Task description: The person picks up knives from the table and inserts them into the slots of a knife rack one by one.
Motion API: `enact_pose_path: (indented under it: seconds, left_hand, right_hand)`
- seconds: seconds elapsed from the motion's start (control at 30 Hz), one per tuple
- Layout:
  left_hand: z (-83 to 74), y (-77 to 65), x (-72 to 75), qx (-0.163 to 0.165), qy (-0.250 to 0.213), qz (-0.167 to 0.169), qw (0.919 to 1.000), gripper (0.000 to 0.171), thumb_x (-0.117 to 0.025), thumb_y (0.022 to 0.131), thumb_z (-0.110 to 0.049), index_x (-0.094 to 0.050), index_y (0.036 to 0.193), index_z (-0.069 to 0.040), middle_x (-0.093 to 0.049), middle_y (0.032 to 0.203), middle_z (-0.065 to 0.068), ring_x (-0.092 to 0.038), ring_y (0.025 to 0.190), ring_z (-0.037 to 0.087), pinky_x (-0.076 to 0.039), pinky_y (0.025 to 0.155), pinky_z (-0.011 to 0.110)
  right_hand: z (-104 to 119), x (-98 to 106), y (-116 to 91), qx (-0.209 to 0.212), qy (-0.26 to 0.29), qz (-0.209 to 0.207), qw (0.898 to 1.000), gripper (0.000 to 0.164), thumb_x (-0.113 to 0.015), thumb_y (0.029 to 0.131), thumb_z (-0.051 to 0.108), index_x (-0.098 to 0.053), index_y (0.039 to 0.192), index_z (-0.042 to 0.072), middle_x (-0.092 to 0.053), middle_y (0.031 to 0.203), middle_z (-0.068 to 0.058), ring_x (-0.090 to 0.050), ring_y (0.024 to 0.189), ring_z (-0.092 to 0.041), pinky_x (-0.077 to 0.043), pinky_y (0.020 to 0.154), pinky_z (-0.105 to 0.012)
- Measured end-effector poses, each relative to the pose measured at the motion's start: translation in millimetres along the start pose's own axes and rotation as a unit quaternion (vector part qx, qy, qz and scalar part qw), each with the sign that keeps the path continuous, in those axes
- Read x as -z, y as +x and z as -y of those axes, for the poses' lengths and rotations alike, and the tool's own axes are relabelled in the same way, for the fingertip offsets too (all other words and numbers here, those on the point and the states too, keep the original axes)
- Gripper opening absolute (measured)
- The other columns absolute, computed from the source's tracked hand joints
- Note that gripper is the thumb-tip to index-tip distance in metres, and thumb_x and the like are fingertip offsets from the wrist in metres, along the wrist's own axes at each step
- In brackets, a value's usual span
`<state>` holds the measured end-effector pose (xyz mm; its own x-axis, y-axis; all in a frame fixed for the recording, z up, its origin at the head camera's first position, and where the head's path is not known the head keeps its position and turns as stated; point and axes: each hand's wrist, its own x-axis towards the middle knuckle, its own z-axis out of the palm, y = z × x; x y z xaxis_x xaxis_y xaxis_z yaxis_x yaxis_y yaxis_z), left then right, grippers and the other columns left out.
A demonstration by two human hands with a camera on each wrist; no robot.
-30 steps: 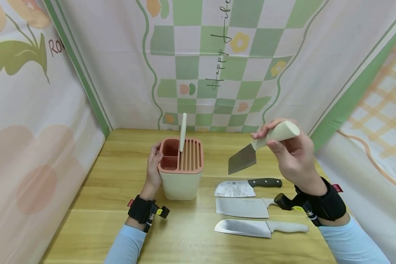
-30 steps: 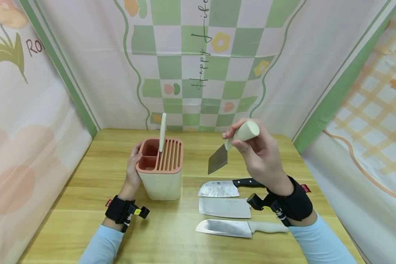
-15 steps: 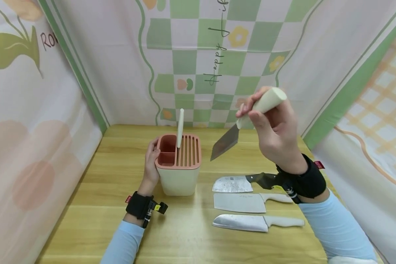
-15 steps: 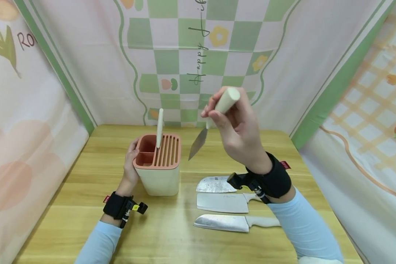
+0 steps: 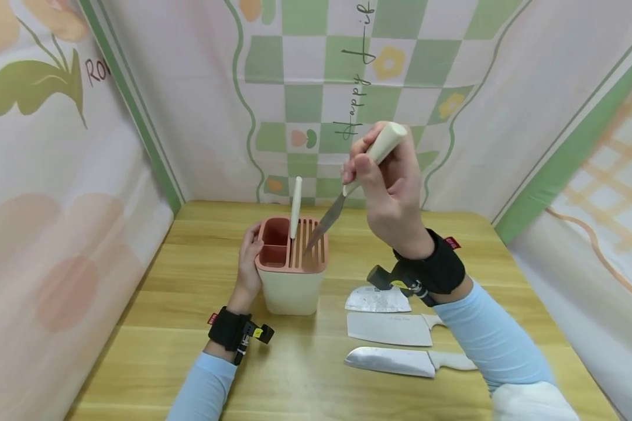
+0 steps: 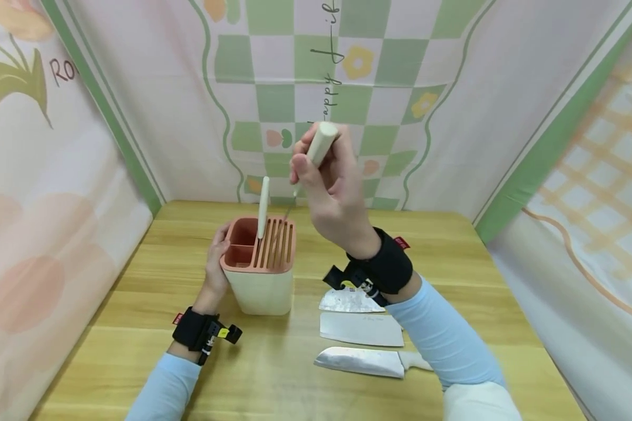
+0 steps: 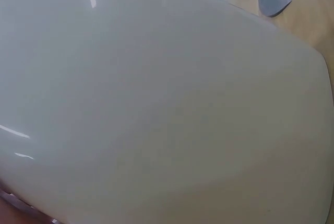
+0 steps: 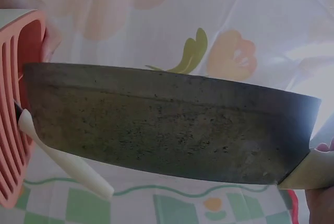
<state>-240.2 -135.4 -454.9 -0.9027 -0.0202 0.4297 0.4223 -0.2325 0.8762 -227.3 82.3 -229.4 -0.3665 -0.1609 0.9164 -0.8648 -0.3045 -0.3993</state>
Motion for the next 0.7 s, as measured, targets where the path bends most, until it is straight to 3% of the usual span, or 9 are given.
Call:
enact_pose_path:
  seconds: [0.2, 0.4, 0.7]
  left_hand:
    - [1.7, 0.2, -1.7, 0.006, 0.012, -0.005, 0.9999, 0.06, -0.036, 0.091, -0.03, -0.035, 0.145, -0.003, -0.045, 0.138, 0.021, -0.045, 0.121, 0.033, -0.047, 0.094, 0.025]
    - [1.6, 0.8, -0.7, 0.006, 0.018, -0.005, 0.9998, 0.06, -0.036, 0.092, -0.033, -0.035, 0.145, -0.004, -0.045, 0.137, 0.02, -0.046, 0.121, 0.029, -0.046, 0.095, 0.025]
    - [1.9, 1.4, -0.9, 0.004, 0.017, -0.007, 0.9998, 0.059, -0.034, 0.091, -0.027, -0.034, 0.144, -0.001, -0.044, 0.137, 0.023, -0.046, 0.12, 0.029, -0.046, 0.095, 0.024]
  right_hand:
    - [-18, -8, -2, -0.01, 0.006, 0.016, 1.0, 0.033, -0.058, 0.096, 0.025, -0.043, 0.11, -0.001, -0.05, 0.085, -0.008, -0.05, 0.072, -0.02, -0.046, 0.068, -0.028]
    - [-32, -12, -2, -0.015, 0.007, 0.041, 0.999, 0.034, -0.055, 0.098, 0.023, -0.041, 0.109, -0.006, -0.048, 0.084, -0.011, -0.049, 0.074, -0.021, -0.047, 0.069, -0.029]
    - [-32, -10, 1, -0.026, 0.024, 0.061, 0.997, 0.032, -0.053, 0.099, 0.022, -0.04, 0.11, -0.005, -0.047, 0.088, -0.008, -0.049, 0.076, -0.022, -0.047, 0.07, -0.029]
